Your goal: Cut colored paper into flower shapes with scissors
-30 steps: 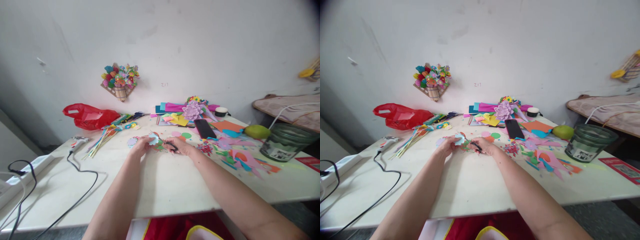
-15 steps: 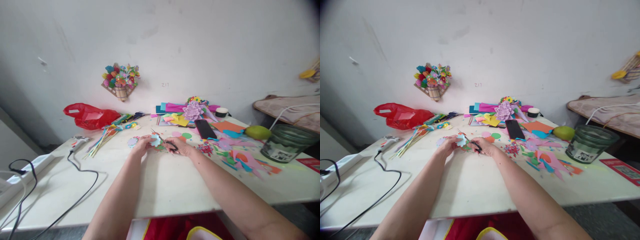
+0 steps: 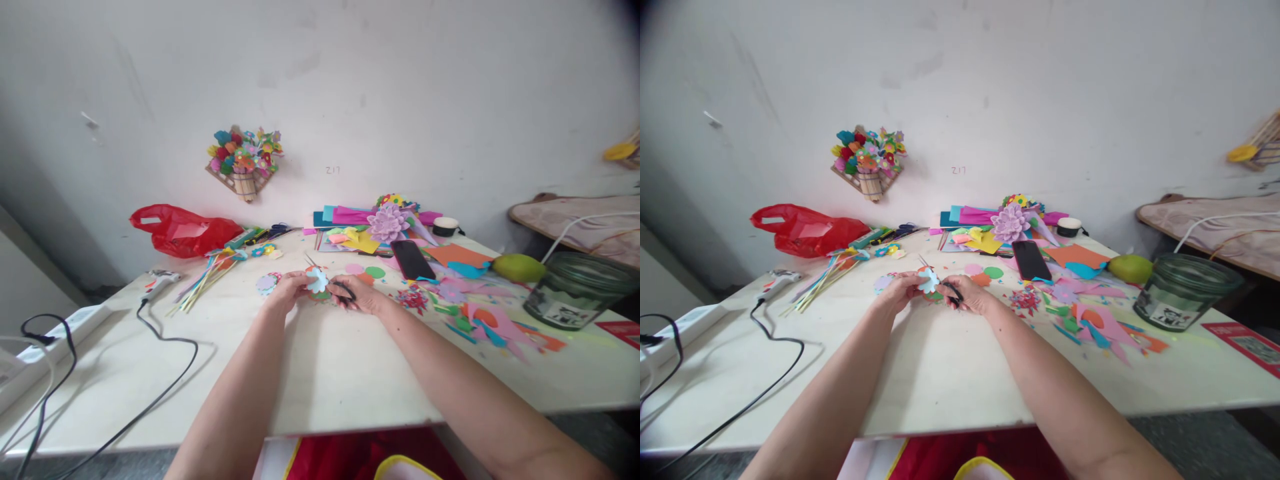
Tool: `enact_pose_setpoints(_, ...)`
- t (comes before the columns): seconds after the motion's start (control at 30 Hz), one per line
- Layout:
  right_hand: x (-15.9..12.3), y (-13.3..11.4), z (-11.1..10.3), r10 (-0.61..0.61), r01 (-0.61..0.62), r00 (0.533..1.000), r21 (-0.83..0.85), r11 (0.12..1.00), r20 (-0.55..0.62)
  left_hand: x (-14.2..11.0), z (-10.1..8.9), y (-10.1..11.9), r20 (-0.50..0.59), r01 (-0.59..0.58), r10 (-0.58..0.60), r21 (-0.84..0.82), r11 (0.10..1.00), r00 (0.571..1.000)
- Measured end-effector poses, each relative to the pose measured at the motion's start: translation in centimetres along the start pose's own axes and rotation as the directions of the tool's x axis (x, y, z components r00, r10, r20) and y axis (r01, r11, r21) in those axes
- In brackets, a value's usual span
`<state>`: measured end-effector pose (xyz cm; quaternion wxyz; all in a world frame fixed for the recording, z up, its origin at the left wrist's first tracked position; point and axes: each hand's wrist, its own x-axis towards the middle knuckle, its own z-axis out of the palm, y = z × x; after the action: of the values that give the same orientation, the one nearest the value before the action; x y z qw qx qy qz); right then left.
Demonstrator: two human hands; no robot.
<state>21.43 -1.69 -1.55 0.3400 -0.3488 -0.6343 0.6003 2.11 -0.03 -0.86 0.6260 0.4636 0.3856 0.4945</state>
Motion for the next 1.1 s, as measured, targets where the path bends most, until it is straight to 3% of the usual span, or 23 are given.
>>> enact_pose_setpoints(1.1, -0.11, -0.47, 0.59, -0.017, 0.013, 0.998, -0.053, 0.998, -0.068, 0.14, -0.05, -0.18, 0.025, 0.047, -0.045, -0.086, 0.995, 0.999)
